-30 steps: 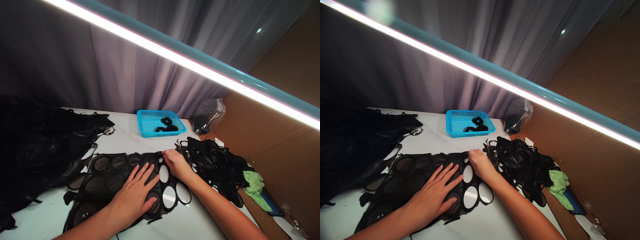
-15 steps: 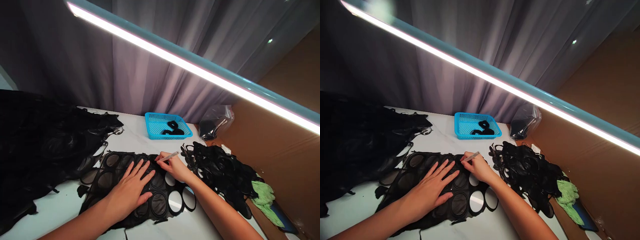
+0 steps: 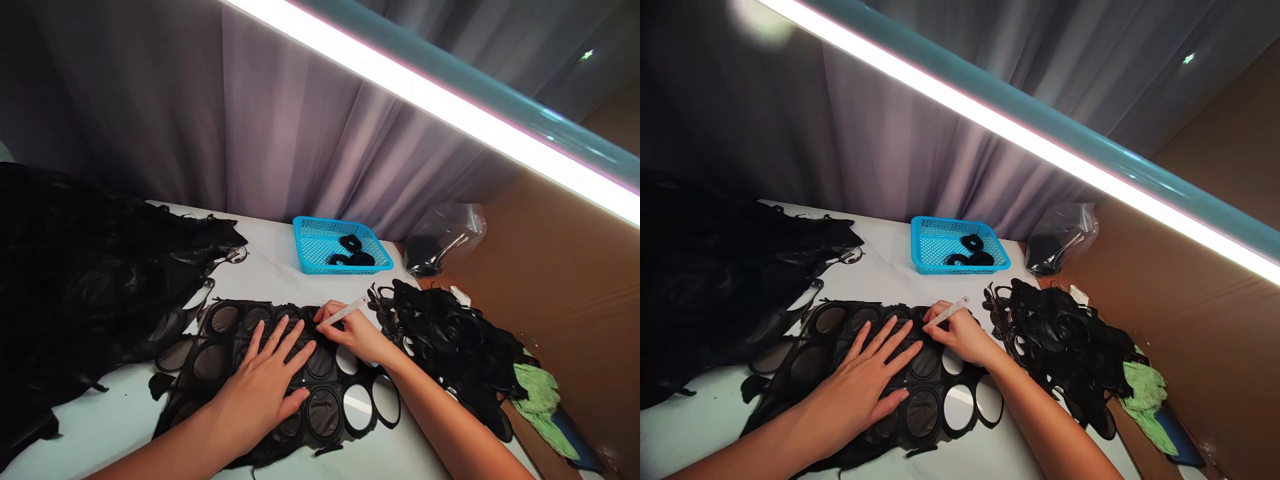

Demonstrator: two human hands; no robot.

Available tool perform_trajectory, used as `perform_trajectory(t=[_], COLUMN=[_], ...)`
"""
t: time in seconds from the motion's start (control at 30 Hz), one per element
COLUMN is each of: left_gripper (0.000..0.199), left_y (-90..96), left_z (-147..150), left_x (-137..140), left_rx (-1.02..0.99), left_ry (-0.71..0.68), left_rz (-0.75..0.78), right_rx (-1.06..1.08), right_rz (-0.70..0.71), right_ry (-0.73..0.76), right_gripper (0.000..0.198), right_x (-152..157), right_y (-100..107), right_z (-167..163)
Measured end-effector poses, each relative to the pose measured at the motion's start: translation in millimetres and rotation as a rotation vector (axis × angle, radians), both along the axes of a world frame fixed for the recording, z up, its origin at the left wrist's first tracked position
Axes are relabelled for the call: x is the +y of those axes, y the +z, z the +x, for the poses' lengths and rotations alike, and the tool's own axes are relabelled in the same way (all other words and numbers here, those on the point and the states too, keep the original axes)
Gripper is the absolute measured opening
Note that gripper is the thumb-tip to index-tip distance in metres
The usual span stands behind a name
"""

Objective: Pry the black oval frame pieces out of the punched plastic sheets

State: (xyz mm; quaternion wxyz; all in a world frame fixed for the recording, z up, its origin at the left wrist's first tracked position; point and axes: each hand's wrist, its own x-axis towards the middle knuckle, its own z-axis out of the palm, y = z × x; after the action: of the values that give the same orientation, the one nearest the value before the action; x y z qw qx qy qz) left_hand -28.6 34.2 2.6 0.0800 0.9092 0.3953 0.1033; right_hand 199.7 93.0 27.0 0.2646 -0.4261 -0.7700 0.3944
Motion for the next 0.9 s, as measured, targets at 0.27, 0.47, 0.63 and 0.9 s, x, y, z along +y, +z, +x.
perform_trajectory(t=[0.27, 0.47, 0.63, 0.9], left_gripper=[0.056, 0.054, 0.058, 0.060], left_y=[-0.3, -1.6, 1.5, 14.8], left_z=[0.8, 0.1, -0.6, 0.7], left_x=[0.5, -0.2, -1.2, -1.6], left_rx=[-0.032, -0.047, -0.018, 0.013], left_ry=[0.001, -0.005, -0.004, 0.036], left_rz=[-0.015, -0.027, -0.038, -0.063], right_rx=[-0.062, -0.250, -0.338, -0.199], right_rz=[0.057, 0.279, 0.430, 0.432], right_ry=[0.020, 0.066, -0.110, -0.574], right_gripper=[0.016, 0.010, 0.014, 0.017], right_x=[1.4, -18.7, -12.5, 0.0], right_y=[2.4, 1.2, -10.7, 23.0], right_z=[2.0, -12.1, -9.0, 47.3])
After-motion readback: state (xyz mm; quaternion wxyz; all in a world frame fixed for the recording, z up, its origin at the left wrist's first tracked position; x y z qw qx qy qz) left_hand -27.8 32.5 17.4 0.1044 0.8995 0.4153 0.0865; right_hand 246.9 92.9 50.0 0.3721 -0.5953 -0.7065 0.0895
